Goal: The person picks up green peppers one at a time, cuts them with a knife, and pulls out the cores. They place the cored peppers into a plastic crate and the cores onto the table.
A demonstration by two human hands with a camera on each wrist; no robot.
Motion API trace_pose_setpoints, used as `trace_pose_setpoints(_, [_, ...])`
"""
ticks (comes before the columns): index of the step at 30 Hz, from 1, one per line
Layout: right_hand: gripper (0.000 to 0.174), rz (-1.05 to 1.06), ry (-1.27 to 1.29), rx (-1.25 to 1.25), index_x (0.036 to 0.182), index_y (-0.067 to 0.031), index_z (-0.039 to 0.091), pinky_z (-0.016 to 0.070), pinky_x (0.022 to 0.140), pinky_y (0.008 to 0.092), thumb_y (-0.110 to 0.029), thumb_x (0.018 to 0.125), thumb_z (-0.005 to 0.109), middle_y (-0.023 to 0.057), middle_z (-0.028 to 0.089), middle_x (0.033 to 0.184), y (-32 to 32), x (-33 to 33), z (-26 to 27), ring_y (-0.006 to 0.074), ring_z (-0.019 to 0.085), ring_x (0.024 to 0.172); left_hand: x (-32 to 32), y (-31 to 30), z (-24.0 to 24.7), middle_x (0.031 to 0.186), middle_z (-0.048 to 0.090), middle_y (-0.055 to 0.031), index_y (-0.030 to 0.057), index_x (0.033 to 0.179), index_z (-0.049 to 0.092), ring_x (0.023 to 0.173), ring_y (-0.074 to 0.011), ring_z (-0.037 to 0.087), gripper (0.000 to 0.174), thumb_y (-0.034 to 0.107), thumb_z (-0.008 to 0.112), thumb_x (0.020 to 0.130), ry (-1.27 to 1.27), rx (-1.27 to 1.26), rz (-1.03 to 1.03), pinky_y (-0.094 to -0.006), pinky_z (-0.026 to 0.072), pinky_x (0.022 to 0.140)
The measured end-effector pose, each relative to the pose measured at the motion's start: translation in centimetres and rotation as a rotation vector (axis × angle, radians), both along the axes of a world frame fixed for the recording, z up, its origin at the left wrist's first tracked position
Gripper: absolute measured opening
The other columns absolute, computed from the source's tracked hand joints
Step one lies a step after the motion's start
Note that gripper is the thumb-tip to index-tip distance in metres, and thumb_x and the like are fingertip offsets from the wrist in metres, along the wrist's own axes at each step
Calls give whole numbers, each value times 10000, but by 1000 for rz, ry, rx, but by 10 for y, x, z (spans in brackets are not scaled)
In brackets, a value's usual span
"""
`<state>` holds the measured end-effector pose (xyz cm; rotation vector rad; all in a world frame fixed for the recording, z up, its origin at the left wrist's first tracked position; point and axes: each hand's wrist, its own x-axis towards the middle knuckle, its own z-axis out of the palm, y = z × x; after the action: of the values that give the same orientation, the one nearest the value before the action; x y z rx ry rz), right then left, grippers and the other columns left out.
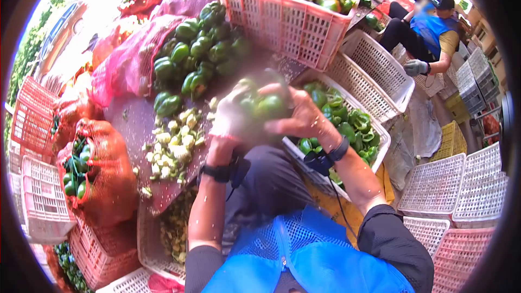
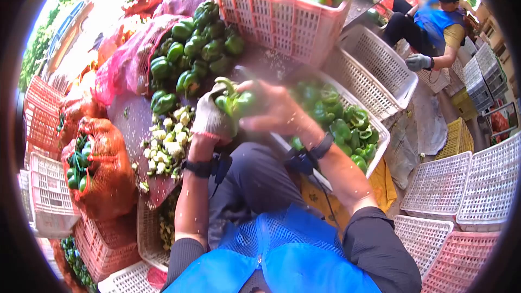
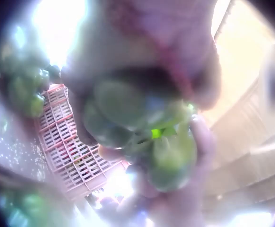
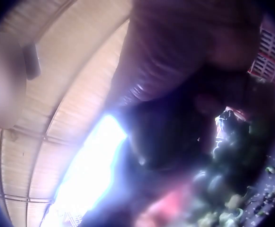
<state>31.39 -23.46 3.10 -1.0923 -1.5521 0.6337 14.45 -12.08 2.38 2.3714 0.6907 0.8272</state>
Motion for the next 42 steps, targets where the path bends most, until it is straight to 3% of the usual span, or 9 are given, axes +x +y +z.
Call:
trace_pose_setpoints(7, [492,-4,442,-160,1279,-58,620,563,772,267,1,807,744,22,711,946,-22,18,-32,94,685,863,16,2,-73,1002,723,-111,68,1142,649,875,-259,690,240,220,517,1011,-74,-33,126,-343,564,781])
trace_pose_setpoints(10, [468,-75,558,-159,1282,-71,623,558,750,271,-26,823,703,21,693,984,-30,25,-40,102,681,847,56,23,-118,1012,722,-135,56,1124,649,895,-276,693,376,383,517,995,-704,-924,-7,-369,568,833])
trace_pose_setpoints(13, [462,-210,764,-25,1267,-75,612,549,777,291,-62,811,686,27,656,1022,-36,26,-57,105,641,884,49,27,-105,1077,707,-109,87,1147,641,929,-298,688,396,428,497,1006,-370,-266,-211,-413,556,892])
trace_pose_setpoints(15, [442,-339,719,-26,1266,-87,601,543,794,294,-73,828,656,18,640,1013,-48,23,-62,104,622,917,55,29,-96,1140,686,-103,108,1189,618,942,-302,685,401,440,465,1025,-947,-1502,-441,-446,552,907])
trace_pose_setpoints(18, [478,-431,765,4,1312,-87,572,562,817,280,-134,846,663,33,652,1072,-91,39,-60,107,638,898,67,1,-64,1113,690,-130,103,1207,602,918,-322,683,402,435,464,1026,-1072,-1176,-205,-518,562,856])
trace_pose_setpoints(24, [717,-719,-281,-542,1364,-55,580,507,1003,367,-268,735,848,106,675,1176,-227,88,-47,223,661,1061,63,7,-26,1054,710,-137,128,1067,657,869,-359,664,341,426,529,961,-768,-1453,-105,-536,543,732])
trace_pose_setpoints(29, [811,-629,-986,-714,1423,-236,554,549,888,441,-461,703,850,128,613,1212,-269,52,-129,339,619,1088,77,-12,-46,1050,712,-145,136,1015,661,827,-380,678,341,437,512,957,-682,-1571,-2,-561,561,713])
trace_pose_setpoints(38, [544,-671,-927,-598,1301,-201,652,554,777,411,-406,814,780,93,602,1082,-278,54,-188,280,615,1001,83,-40,-47,1067,717,-112,70,1174,639,886,-275,712,427,412,420,1044,-535,-1702,-63,-428,593,799])
trace_pose_setpoints(42, [525,-629,-743,-707,1256,-144,690,558,898,393,-398,815,817,132,660,1196,-277,65,-137,268,642,1107,82,-65,-44,991,691,-97,40,1060,682,781,-141,657,177,105,706,897,-237,-1344,-253,-286,535,604])
